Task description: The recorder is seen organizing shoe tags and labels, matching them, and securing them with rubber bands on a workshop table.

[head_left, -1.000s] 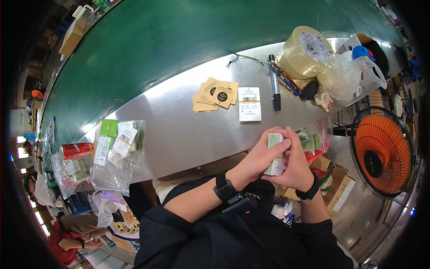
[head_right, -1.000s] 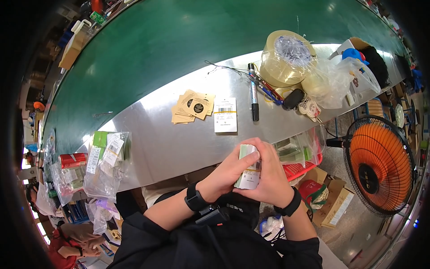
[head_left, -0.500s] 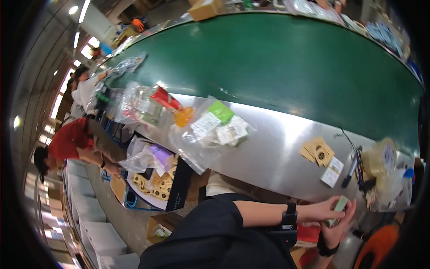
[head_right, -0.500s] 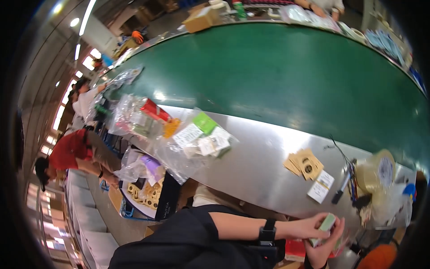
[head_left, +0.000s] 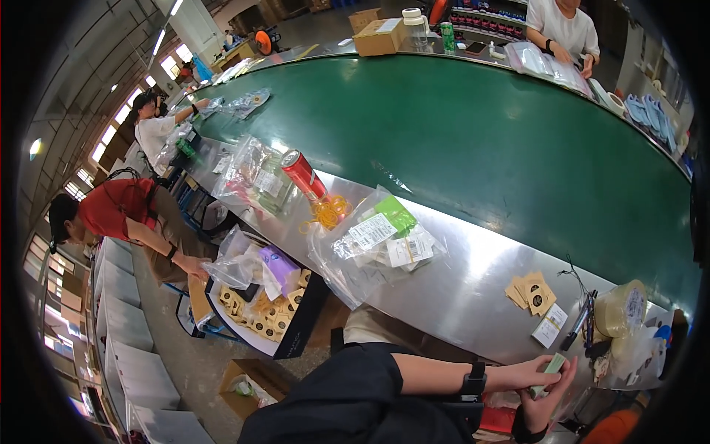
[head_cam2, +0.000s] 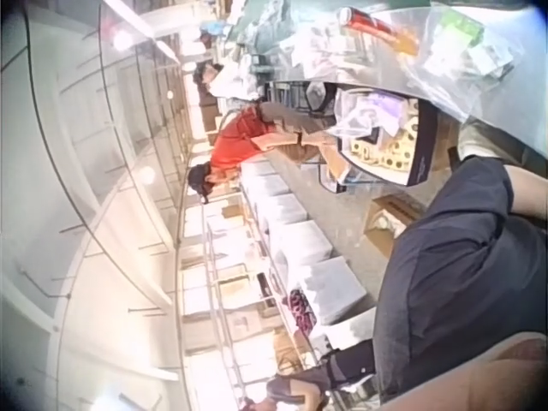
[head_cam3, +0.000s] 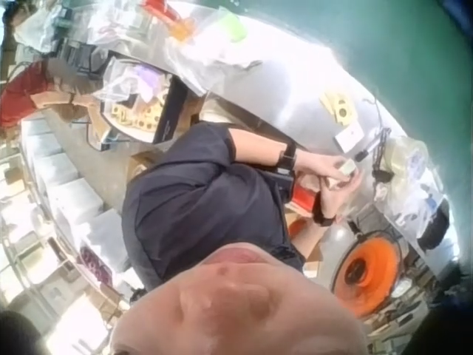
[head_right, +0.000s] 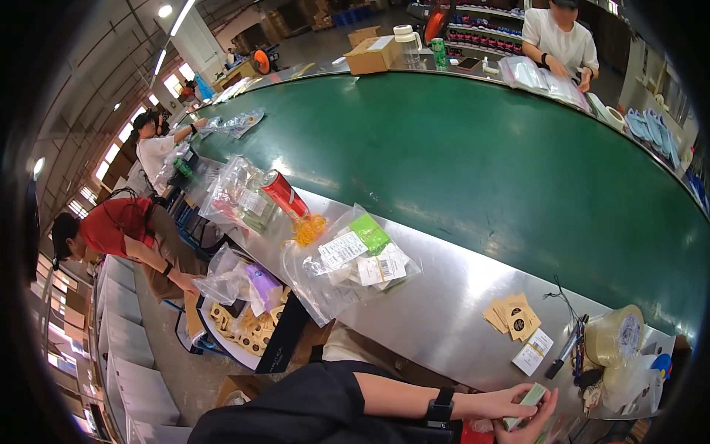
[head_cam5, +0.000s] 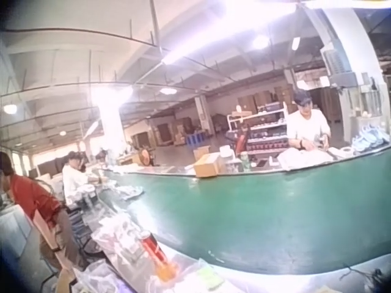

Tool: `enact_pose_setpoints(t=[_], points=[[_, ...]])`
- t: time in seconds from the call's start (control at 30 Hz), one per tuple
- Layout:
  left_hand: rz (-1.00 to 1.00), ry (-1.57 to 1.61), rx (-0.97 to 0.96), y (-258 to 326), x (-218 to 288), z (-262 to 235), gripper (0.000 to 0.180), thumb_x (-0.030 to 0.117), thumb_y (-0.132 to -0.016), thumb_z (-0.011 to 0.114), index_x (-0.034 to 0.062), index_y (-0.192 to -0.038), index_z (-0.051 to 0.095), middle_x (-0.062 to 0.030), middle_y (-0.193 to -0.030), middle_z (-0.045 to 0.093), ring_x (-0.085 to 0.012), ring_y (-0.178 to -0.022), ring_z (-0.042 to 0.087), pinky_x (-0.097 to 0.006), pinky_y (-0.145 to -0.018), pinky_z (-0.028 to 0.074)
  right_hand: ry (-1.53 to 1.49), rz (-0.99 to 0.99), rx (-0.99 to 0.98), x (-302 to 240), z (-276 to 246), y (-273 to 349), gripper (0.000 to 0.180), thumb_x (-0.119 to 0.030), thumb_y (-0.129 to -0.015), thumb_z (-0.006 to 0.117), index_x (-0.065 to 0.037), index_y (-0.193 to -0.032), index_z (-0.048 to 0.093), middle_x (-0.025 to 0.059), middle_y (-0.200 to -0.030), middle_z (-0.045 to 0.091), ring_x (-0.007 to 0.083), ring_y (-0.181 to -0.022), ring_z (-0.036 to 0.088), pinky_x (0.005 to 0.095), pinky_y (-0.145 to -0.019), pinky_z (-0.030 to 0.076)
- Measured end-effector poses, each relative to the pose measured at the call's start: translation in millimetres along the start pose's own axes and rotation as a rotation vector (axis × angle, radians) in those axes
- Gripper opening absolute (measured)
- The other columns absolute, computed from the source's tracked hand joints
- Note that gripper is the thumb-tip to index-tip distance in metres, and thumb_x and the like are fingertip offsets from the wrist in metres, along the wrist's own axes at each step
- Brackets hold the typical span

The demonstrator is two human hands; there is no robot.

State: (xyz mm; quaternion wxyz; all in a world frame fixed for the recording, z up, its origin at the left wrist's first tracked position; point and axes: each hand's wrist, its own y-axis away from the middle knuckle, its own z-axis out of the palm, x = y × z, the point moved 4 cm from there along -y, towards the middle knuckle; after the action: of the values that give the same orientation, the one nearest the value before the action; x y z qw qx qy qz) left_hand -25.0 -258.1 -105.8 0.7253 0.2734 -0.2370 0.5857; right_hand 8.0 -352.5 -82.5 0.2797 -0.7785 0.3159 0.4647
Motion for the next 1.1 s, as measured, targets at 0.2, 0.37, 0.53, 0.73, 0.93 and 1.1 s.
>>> enact_pose_setpoints(t=[0.2,0.37,0.53,0.73,0.93,1.1], points=[[-0.029,-0.025,0.057,13.7,0.4,-3.9,0.057,0.029,-0.086,0.056,0.0051,-0.13,0.028,-0.0074,-0.107,0.049,-0.0111,-0.09,0.051,-0.024,-0.076,0.044,0.051,0.001,-0.038,-1.0,1.6,5.0,0.11,-0.025,-0.05,0.08,-0.002,-0.138,0.016,0.0147,-0.13,0.033,0.0257,-0.12,0.035,0.0343,-0.099,0.028],[0.002,-0.037,0.056,23.7,7.7,-2.1,0.056,0.032,-0.087,0.054,0.0038,-0.129,0.028,-0.0062,-0.106,0.048,-0.0109,-0.087,0.05,-0.023,-0.074,0.044,0.096,-0.025,-0.028,-11.5,7.4,4.7,0.109,-0.028,-0.051,0.08,-0.001,-0.137,0.019,0.0148,-0.131,0.033,0.0257,-0.12,0.036,0.0353,-0.099,0.028],[0.016,-0.005,-0.072,32.7,16.6,-2.2,0.062,0.04,-0.086,0.054,0.0039,-0.13,0.028,-0.0046,-0.101,0.049,-0.0087,-0.082,0.05,-0.022,-0.071,0.044,0.111,-0.058,-0.038,-6.1,15.4,6.3,0.111,-0.024,-0.049,0.081,-0.002,-0.137,0.018,0.0144,-0.132,0.032,0.0259,-0.121,0.036,0.0349,-0.098,0.031],[0.008,0.037,0.045,43.1,8.2,-16.5,0.058,0.039,-0.087,0.054,0.0042,-0.127,0.031,-0.0037,-0.095,0.049,-0.0079,-0.079,0.05,-0.022,-0.069,0.043,0.0,0.014,-0.043,-10.5,34.6,7.2,0.112,-0.008,-0.046,0.079,-0.006,-0.138,0.016,0.0137,-0.131,0.032,0.0261,-0.121,0.036,0.0337,-0.095,0.036],[0.059,-0.008,0.085,56.5,16.0,-25.8,0.055,0.038,-0.087,0.053,0.0032,-0.125,0.032,-0.0047,-0.096,0.049,-0.0084,-0.078,0.051,-0.023,-0.069,0.044,0.033,-0.066,-0.093,-14.9,50.1,3.7,0.111,-0.007,-0.047,0.078,-0.006,-0.138,0.016,0.014,-0.133,0.031,0.0264,-0.121,0.035,0.0346,-0.096,0.034],[0.037,0.018,0.101,61.8,15.2,-26.5,0.054,0.037,-0.087,0.053,0.0038,-0.124,0.033,-0.0046,-0.096,0.05,-0.0092,-0.078,0.051,-0.022,-0.069,0.044,-0.024,-0.007,-0.085,-17.7,55.0,6.1,0.109,-0.007,-0.048,0.077,-0.004,-0.138,0.016,0.014,-0.134,0.03,0.0263,-0.122,0.034,0.0346,-0.098,0.032]])
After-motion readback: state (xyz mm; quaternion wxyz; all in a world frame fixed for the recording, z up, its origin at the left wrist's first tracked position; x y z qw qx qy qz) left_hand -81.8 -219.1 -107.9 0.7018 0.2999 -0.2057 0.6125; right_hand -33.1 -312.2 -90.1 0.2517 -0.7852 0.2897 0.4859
